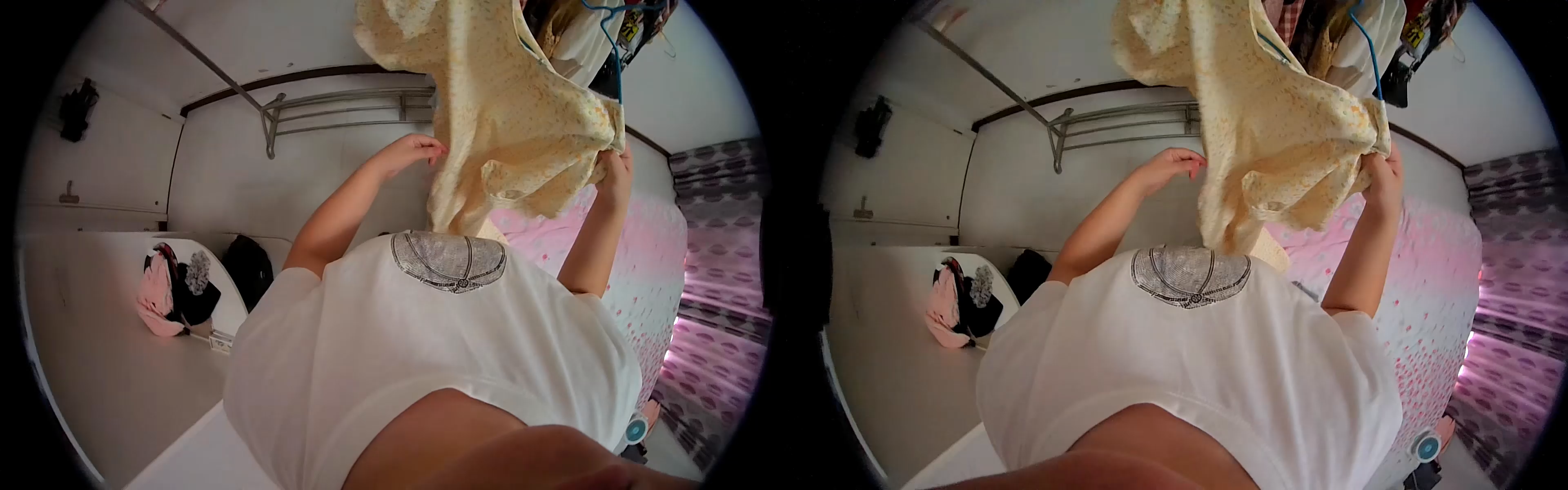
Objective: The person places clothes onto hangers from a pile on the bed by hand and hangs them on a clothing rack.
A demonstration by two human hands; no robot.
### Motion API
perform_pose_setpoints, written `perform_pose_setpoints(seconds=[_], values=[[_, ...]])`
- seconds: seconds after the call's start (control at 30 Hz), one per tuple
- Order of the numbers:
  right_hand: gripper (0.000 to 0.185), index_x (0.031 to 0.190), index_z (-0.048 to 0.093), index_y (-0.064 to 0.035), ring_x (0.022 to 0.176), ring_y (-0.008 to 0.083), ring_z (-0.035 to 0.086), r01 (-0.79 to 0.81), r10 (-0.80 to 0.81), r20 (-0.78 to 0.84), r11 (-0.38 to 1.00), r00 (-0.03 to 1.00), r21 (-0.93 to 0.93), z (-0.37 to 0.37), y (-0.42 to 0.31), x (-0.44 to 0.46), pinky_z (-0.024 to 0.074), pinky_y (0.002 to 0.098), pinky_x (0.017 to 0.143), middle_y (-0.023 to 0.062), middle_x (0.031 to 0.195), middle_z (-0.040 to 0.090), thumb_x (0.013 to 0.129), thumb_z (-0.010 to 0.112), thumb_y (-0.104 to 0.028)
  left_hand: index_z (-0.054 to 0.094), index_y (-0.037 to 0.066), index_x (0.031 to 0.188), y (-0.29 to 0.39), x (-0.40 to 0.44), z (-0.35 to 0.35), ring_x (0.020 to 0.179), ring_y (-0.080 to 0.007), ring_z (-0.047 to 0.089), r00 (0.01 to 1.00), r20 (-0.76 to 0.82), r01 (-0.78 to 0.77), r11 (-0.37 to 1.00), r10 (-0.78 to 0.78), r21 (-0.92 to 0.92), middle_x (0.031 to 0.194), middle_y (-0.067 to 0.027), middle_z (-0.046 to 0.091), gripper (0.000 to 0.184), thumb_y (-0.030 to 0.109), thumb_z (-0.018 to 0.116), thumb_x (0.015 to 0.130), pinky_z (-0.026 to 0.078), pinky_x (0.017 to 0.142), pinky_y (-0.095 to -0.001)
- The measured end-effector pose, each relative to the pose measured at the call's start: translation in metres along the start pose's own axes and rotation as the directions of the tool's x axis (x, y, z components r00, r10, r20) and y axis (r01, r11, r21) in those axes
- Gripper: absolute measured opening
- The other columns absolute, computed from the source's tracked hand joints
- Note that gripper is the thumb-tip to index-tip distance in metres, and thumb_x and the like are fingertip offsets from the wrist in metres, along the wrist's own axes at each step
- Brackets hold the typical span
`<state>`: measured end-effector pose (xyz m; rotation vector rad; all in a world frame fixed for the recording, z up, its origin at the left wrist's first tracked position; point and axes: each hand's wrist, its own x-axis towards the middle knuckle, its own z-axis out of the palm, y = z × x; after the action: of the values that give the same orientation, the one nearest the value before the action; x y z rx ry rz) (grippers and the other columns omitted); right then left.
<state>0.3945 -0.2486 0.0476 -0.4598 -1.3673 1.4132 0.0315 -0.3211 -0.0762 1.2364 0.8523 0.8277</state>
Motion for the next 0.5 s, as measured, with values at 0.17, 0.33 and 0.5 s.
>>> perform_pose_setpoints(seconds=[0.17, 0.33, 0.5], values=[[0.031, 0.107, 0.052, 0.0042, 0.082, 0.0149, 0.059, -0.061, 0.063, 0.048, 0.998, 0.997, -0.028, 0.015, -0.004, 0.001, 0.0467, 0.0255, 0.069, 0.0084, 0.097, 0.059, 0.079, 0.050, -0.009, 0.051, 0.002, 0.110, -0.011, 0.026, -0.035, 0.091, -0.0129, 0.051, 0.911, -0.385, -0.129, 0.989, 0.147, 0.071, 0.096, -0.0044, 0.057, 0.028, 0.012, 0.056, 0.084, 0.041, 0.079, -0.0255], [0.034, 0.105, 0.052, 0.0052, 0.079, 0.0149, 0.059, -0.104, 0.105, 0.032, 0.994, 0.994, -0.026, 0.043, 0.000, 0.010, 0.0466, 0.0255, 0.068, 0.0087, 0.096, 0.060, 0.072, 0.047, -0.002, 0.043, 0.003, 0.120, 0.010, 0.022, -0.061, 0.104, -0.0185, 0.049, 0.814, -0.541, -0.232, 0.972, 0.213, 0.034, 0.109, -0.0082, 0.053, 0.043, 0.007, 0.059, 0.080, 0.041, 0.089, -0.0321], [0.036, 0.104, 0.053, 0.0046, 0.083, 0.0134, 0.056, -0.164, 0.165, 0.033, 0.986, 0.986, -0.014, 0.082, 0.017, 0.023, 0.0451, 0.0260, 0.071, 0.0075, 0.097, 0.059, 0.070, 0.045, 0.000, 0.030, 0.004, 0.131, 0.021, -0.008, -0.073, 0.120, -0.0239, 0.037, 0.894, -0.379, -0.274, 0.961, 0.239, -0.041, 0.127, -0.0121, 0.041, 0.067, 0.011, 0.066, 0.074, 0.035, 0.097, -0.0366]])
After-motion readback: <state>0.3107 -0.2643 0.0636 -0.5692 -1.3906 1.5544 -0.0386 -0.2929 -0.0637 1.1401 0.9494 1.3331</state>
